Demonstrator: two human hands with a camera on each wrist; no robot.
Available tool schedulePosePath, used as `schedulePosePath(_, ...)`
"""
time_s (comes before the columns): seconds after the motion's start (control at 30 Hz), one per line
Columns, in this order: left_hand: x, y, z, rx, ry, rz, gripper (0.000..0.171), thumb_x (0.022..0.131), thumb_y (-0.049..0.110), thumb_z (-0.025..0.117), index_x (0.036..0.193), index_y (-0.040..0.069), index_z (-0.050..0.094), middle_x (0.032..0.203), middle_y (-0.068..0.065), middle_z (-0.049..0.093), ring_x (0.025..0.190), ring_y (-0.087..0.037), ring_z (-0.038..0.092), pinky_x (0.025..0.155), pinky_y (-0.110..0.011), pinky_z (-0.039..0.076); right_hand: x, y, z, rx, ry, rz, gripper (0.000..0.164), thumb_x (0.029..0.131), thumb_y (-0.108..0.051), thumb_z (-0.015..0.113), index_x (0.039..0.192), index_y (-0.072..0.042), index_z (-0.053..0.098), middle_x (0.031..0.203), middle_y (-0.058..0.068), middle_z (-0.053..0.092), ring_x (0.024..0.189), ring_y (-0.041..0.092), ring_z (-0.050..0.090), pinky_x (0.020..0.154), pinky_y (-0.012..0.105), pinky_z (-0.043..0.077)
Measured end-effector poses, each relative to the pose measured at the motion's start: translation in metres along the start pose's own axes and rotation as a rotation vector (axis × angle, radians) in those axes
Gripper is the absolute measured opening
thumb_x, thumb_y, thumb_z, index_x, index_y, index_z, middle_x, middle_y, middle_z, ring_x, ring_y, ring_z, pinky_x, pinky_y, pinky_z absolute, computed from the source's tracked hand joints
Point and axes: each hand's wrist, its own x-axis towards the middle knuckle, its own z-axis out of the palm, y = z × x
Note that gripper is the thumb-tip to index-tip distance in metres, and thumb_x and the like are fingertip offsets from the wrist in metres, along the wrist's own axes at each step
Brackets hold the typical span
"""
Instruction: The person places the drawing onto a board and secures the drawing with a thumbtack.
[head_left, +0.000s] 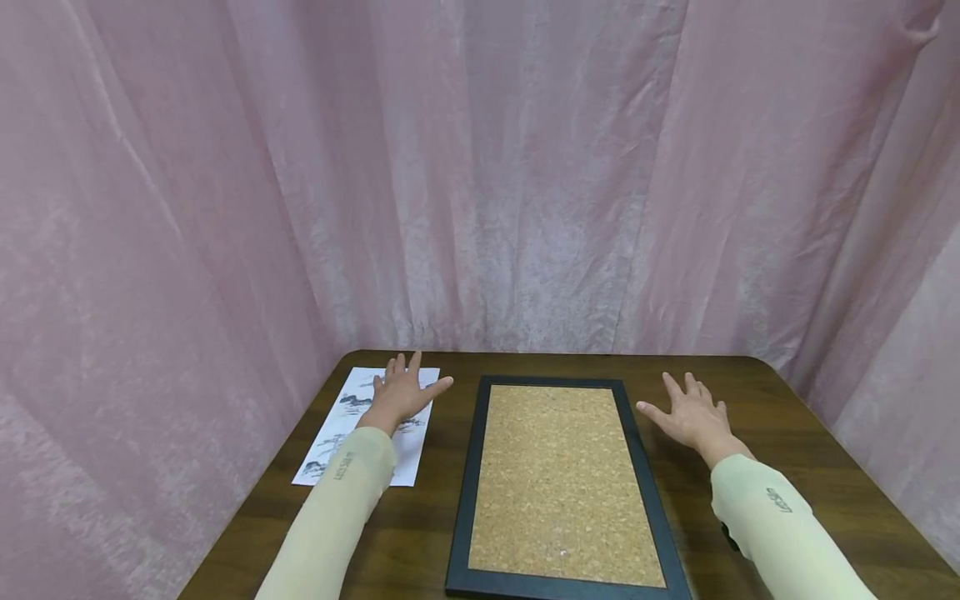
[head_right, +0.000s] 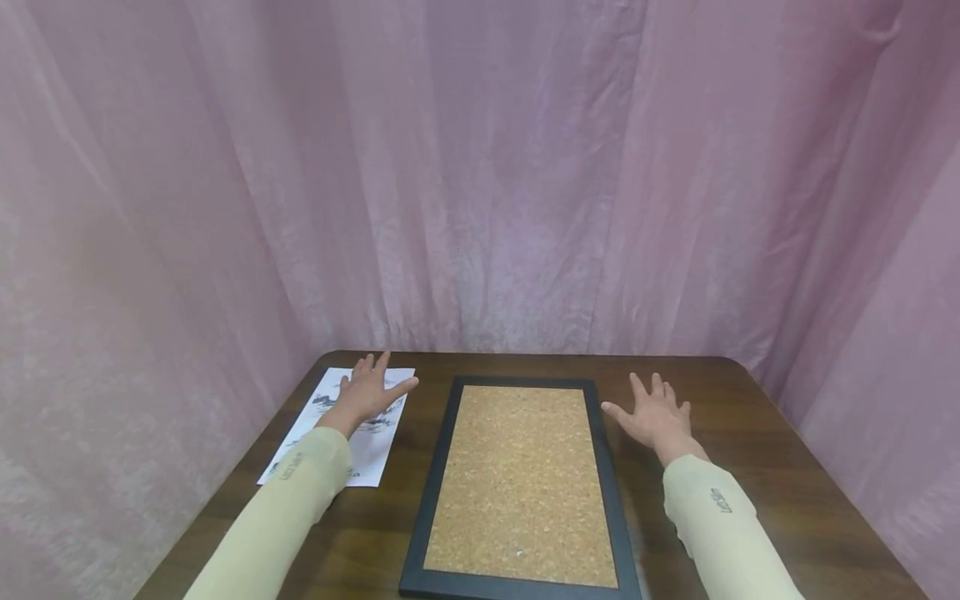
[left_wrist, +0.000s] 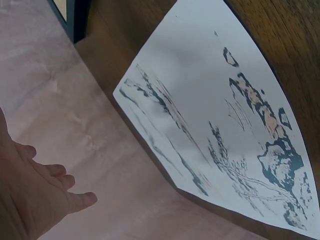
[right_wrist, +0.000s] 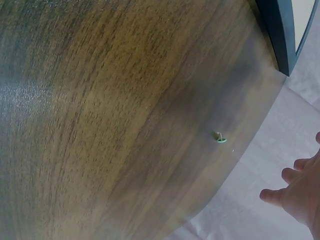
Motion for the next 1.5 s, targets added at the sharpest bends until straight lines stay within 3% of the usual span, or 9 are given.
schedulePosePath(0.43, 0.001, -0.026, -0.011, -0.071, 0.016, -0.032, 0.105, 0.072, 0.08, 0.035, 0.147, 0.016, 0.0, 0.147, -0.023, 0.006, 0.133, -0.042, 0.004, 0.097, -0.064, 0.009, -0.001, 0.004, -0.005, 0.008, 0.025, -0.001, 0.1, 0.079, -0.076, 0.029, 0.145, -0.005, 0.007, 0.141, 0.036, 0.003, 0.122, 0.058, 0.004, 0.089, 0.071, 0.005)
schedulePosePath(0.77, -0.007, -0.047, -0.023, -0.158, 0.039, -0.048, 0.1, 0.078, 0.073, 0.041, 0.147, 0.011, 0.004, 0.146, -0.025, 0.012, 0.13, -0.045, 0.011, 0.096, -0.064, 0.016, -0.004, 0.005, -0.01, 0.034, 0.051, 0.003, 0.095, 0.083, -0.071, 0.033, 0.144, -0.002, 0.01, 0.139, 0.037, 0.008, 0.121, 0.058, 0.01, 0.088, 0.071, 0.012)
schedulePosePath(0.97, -0.01, -0.061, -0.027, -0.186, 0.056, -0.059, 0.096, 0.081, 0.068, 0.043, 0.146, 0.009, 0.006, 0.146, -0.026, 0.011, 0.131, -0.045, 0.007, 0.098, -0.062, 0.013, -0.005, 0.008, -0.011, 0.062, 0.062, 0.011, 0.093, 0.084, -0.068, 0.035, 0.144, 0.0, 0.012, 0.138, 0.038, 0.009, 0.12, 0.059, 0.011, 0.086, 0.071, 0.016)
schedulePosePath(1.3, -0.019, -0.087, -0.032, -0.28, 0.093, -0.063, 0.097, 0.08, 0.065, 0.049, 0.145, 0.004, 0.011, 0.144, -0.026, 0.017, 0.13, -0.044, 0.014, 0.099, -0.058, 0.018, -0.008, 0.01, -0.011, 0.137, 0.051, 0.019, 0.093, 0.085, -0.067, 0.033, 0.143, 0.002, 0.011, 0.136, 0.039, 0.011, 0.118, 0.059, 0.015, 0.086, 0.07, 0.019)
schedulePosePath(1.5, -0.025, -0.105, -0.034, -0.414, 0.079, -0.109, 0.093, 0.083, 0.057, 0.053, 0.145, 0.003, 0.008, 0.144, -0.026, 0.017, 0.13, -0.042, 0.018, 0.098, -0.056, 0.024, -0.011, 0.011, -0.014, 0.184, 0.054, 0.024, 0.089, 0.088, -0.063, 0.034, 0.142, 0.005, 0.013, 0.134, 0.041, 0.013, 0.117, 0.059, 0.017, 0.087, 0.069, 0.02)
